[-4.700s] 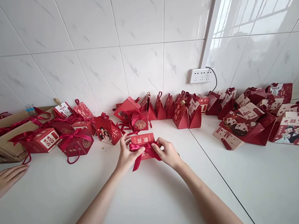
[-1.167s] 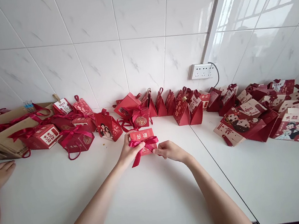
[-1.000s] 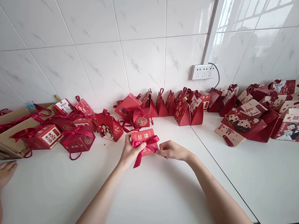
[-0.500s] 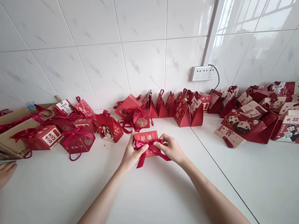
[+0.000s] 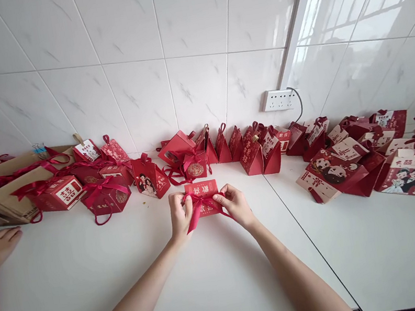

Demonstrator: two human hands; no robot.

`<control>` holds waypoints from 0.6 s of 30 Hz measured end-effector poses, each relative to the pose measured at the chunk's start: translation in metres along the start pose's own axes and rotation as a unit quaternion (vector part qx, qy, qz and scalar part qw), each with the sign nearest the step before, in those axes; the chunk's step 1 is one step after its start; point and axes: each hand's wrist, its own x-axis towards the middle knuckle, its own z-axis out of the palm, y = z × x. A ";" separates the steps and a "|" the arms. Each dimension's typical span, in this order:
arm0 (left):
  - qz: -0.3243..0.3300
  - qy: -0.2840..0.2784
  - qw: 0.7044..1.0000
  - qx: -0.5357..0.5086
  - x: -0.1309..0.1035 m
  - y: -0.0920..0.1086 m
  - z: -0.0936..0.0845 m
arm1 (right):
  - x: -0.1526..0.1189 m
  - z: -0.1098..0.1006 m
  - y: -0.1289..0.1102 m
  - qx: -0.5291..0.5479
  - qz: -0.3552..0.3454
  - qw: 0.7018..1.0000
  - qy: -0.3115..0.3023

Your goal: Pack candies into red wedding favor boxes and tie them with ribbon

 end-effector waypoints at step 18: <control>0.001 -0.089 0.993 -0.071 0.001 -0.004 -0.001 | -0.007 0.005 0.004 -0.069 -0.027 0.996 -0.053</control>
